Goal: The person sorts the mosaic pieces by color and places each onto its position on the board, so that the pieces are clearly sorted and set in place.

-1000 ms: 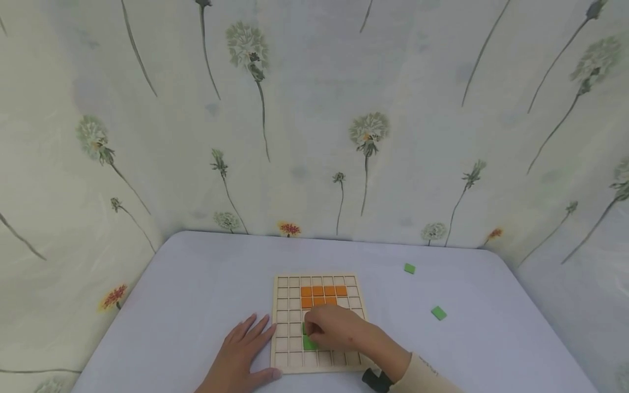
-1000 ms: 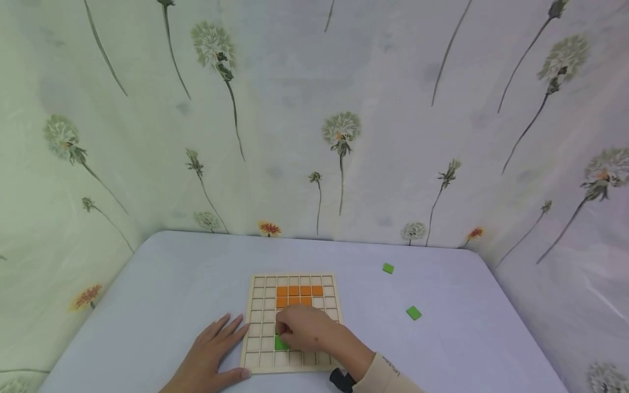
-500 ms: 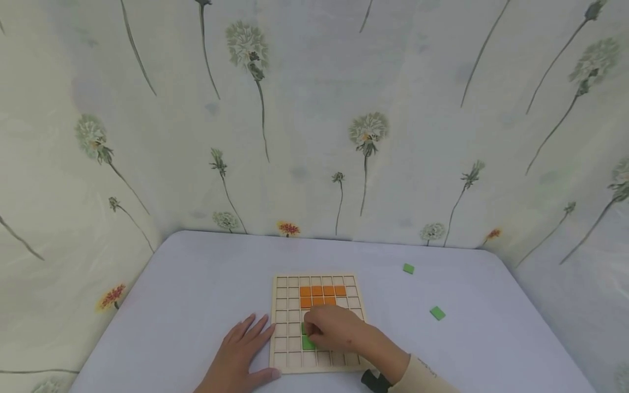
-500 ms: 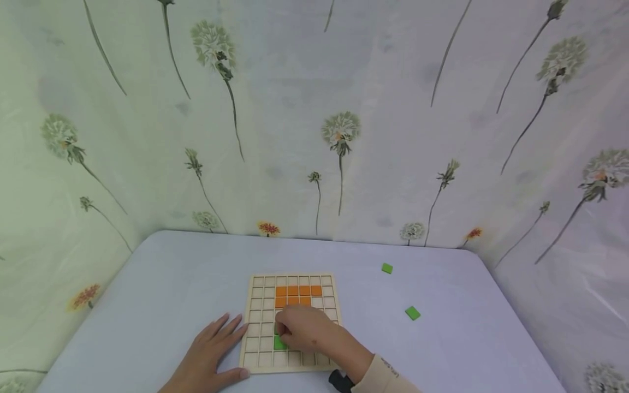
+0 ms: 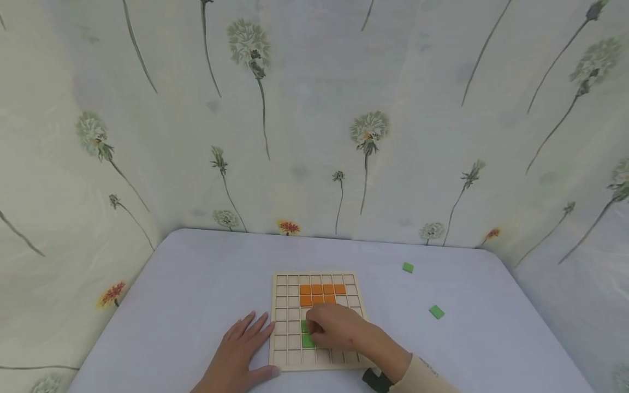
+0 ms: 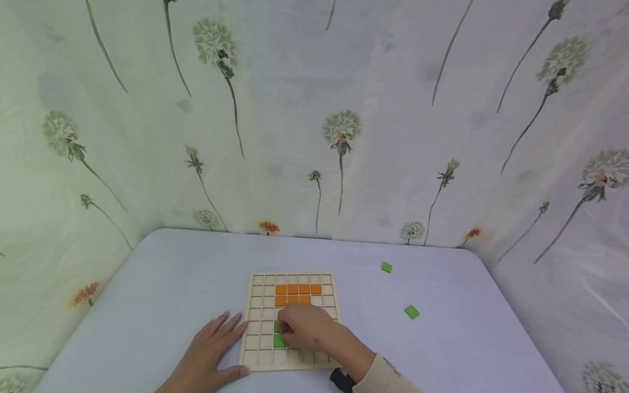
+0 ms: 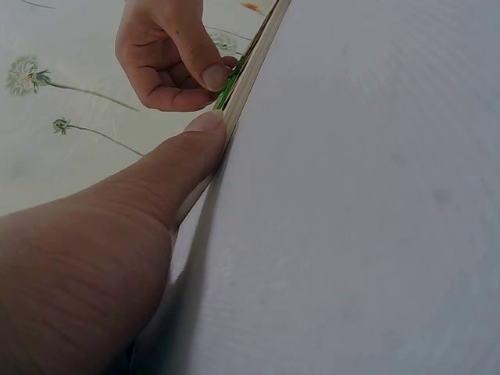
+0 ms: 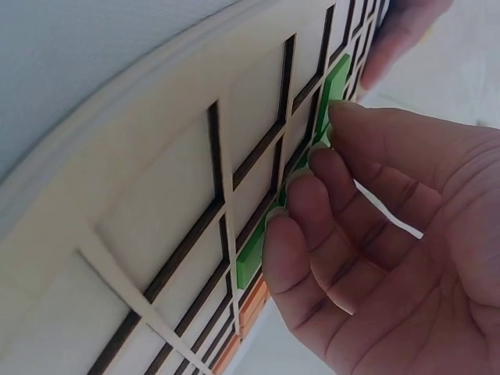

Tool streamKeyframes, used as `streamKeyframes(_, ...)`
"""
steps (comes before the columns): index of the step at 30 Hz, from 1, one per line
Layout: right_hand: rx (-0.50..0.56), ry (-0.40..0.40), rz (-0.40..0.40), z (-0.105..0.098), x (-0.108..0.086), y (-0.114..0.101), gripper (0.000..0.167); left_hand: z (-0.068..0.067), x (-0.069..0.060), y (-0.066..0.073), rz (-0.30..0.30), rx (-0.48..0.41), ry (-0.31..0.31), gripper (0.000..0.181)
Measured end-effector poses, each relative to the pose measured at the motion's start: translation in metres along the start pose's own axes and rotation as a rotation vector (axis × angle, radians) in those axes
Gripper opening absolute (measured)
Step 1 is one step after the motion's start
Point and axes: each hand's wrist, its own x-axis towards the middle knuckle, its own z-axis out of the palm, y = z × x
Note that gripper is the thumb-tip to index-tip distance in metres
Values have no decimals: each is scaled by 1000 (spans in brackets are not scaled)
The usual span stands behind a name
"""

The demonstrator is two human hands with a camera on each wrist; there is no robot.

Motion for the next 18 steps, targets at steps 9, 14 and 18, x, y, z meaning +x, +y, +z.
streamKeyframes(9, -9, 4, 12, 2, -4, 6, 16, 0, 1, 1, -11, 3, -17, 99)
streamKeyframes(14, -18, 2, 37, 2, -9, 10, 15, 0, 0, 1, 3, 5, -15, 99)
streamKeyframes(18, -7, 4, 61, 1, -13, 14, 17, 0, 0, 0, 1, 14, -14, 99)
